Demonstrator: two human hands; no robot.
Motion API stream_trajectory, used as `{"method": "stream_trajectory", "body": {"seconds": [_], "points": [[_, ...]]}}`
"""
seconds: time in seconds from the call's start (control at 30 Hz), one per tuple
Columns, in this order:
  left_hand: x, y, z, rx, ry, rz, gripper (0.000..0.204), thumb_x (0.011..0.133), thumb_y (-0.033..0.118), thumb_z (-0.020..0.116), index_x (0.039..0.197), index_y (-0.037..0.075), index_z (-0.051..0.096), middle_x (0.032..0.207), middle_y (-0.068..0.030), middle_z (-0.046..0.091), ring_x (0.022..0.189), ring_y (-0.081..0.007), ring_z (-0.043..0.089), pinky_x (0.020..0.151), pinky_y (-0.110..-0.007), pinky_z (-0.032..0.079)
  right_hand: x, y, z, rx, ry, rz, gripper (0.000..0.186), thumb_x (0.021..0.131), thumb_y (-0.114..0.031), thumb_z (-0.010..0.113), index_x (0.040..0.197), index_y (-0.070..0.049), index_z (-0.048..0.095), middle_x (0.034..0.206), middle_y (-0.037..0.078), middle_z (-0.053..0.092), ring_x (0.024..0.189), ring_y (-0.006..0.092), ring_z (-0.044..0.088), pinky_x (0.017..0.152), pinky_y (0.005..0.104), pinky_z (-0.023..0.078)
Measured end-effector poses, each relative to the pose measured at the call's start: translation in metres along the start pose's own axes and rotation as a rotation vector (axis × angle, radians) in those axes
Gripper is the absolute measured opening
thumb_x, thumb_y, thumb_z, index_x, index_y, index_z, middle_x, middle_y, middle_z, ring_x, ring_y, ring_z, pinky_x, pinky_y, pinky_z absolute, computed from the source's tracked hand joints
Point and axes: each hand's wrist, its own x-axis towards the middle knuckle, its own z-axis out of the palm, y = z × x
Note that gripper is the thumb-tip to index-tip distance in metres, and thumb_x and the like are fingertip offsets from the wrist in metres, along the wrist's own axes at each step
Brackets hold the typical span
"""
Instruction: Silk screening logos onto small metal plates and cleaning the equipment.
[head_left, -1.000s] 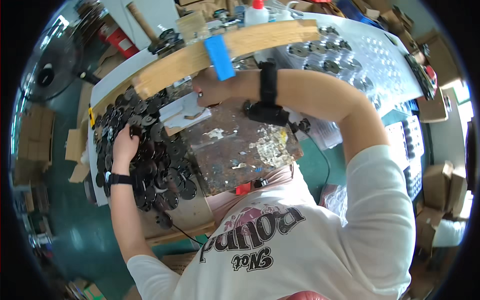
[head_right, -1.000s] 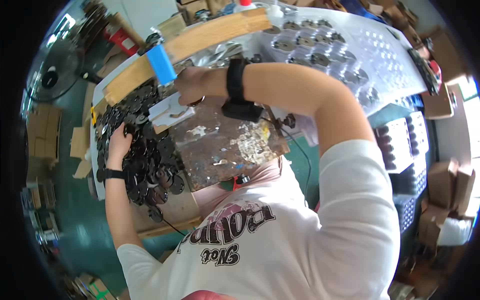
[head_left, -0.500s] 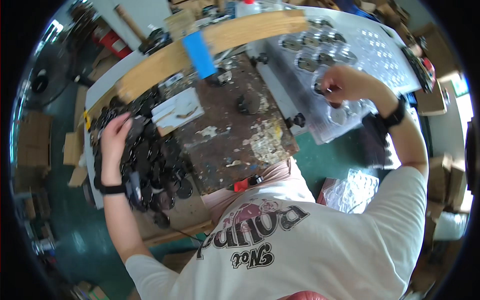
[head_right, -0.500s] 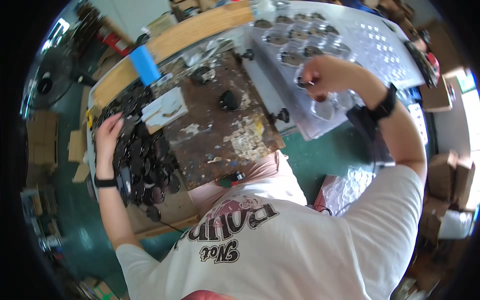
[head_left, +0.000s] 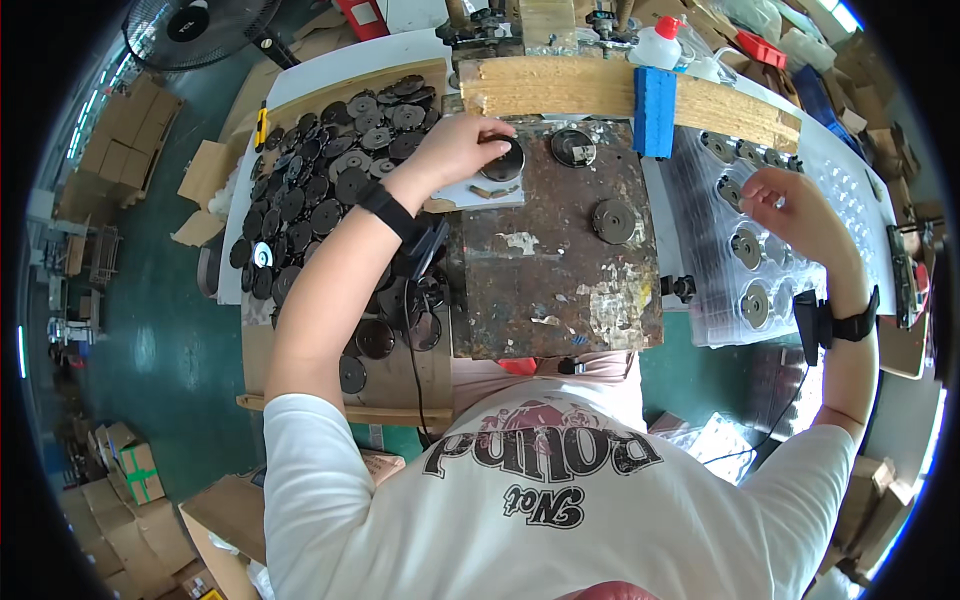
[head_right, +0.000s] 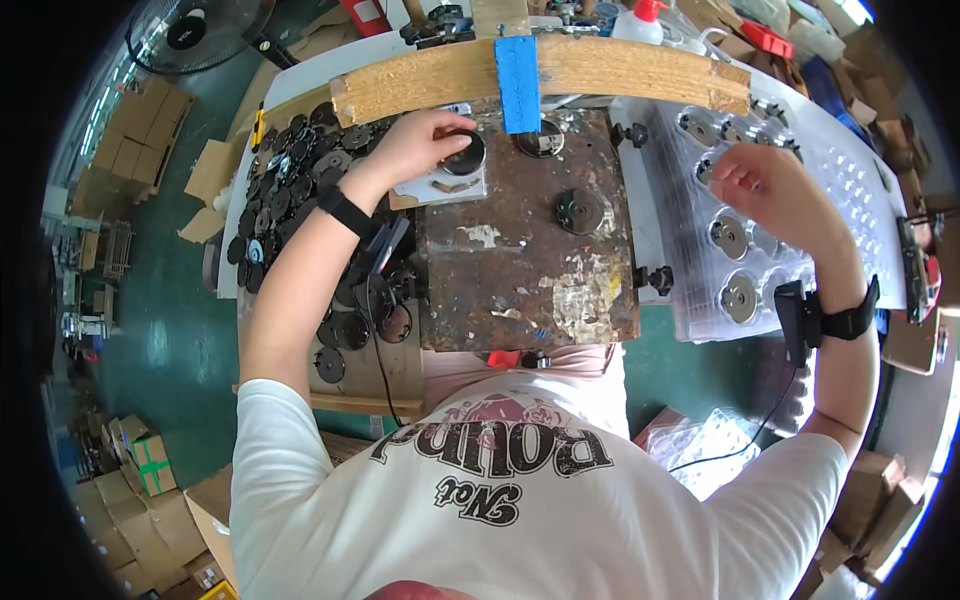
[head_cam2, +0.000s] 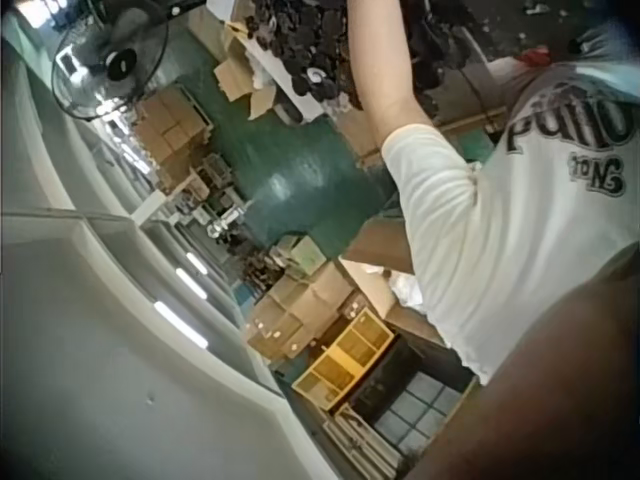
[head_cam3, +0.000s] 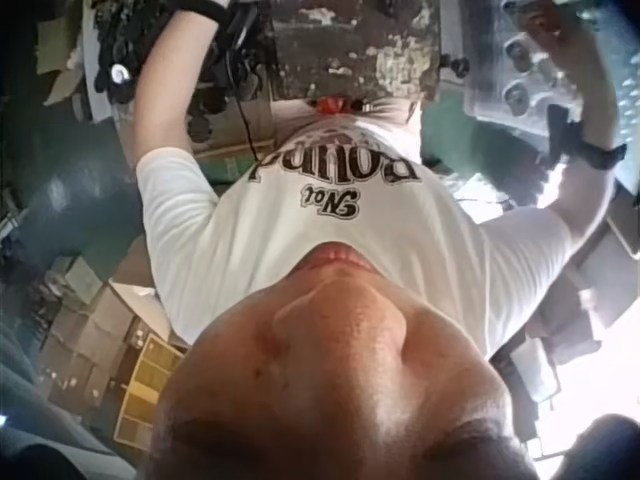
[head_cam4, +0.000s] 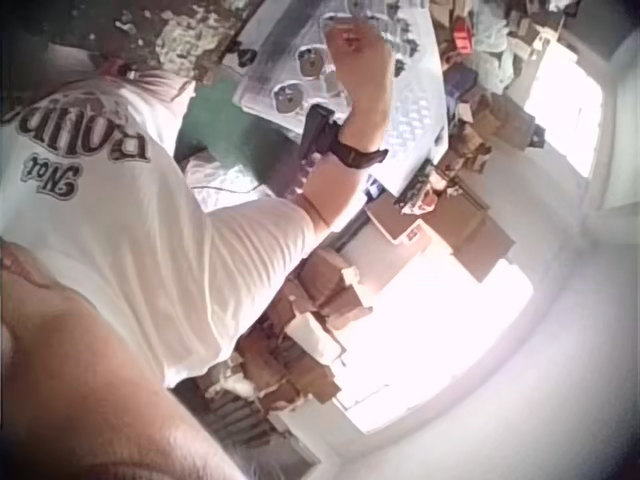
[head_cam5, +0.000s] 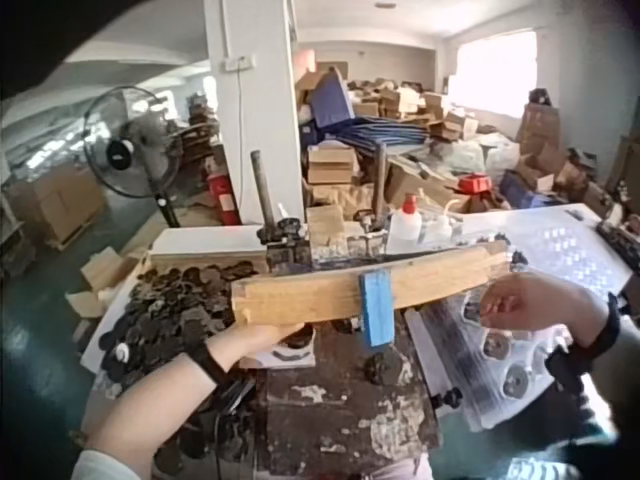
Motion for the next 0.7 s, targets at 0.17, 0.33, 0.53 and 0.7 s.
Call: {"method": "stream_trajectory", "body": {"seconds": [0.17,0.33,0.53,0.7], "points": [[-0.017,0.0,0.01,0.272,0.099,0.258,0.029,0.082,0.02,0.061,0.109,0.009,0.061,0.093,-0.007,0.061,0.087,-0.0234,0.056,0.079,-0.032,0.045,0.015,-0.006,-0.007,0.029,0.151,-0.016,0.019,0.08,-0.006,0.061,0.099,-0.002,0.057,0.088,0.004,0.061,0.078,0.011,0.056,0.067,0.0259,0.046],[-0.03,-0.002,0.0,0.491,0.084,0.309,0.031,0.082,0.025,0.06,0.11,0.011,0.061,0.103,-0.008,0.058,0.1,-0.0271,0.051,0.087,-0.037,0.041,0.036,-0.022,-0.005,0.107,0.423,-0.349,0.032,0.081,-0.003,0.06,0.112,-0.003,0.054,0.097,0.005,0.06,0.09,0.0128,0.056,0.082,0.0255,0.045],[-0.037,0.0,-0.023,0.596,0.04,0.495,0.035,0.079,0.023,0.061,0.113,0.011,0.06,0.105,-0.0071,0.059,0.102,-0.0275,0.051,0.085,-0.04,0.044,0.051,-0.028,-0.018,0.123,0.245,-0.544,0.035,0.081,-0.001,0.058,0.116,-0.003,0.053,0.104,0.006,0.059,0.095,0.0133,0.055,0.089,0.0257,0.042],[-0.077,0.016,-0.017,-0.006,0.023,0.239,0.046,0.085,0.024,0.058,0.126,0.007,0.046,0.092,-0.0098,0.062,0.085,-0.0237,0.058,0.078,-0.034,0.047,0.077,-0.032,-0.015,0.227,-0.184,-0.365,0.036,0.082,-0.005,0.059,0.117,-0.004,0.053,0.111,0.006,0.056,0.098,0.0137,0.054,0.084,0.0253,0.045]]}}
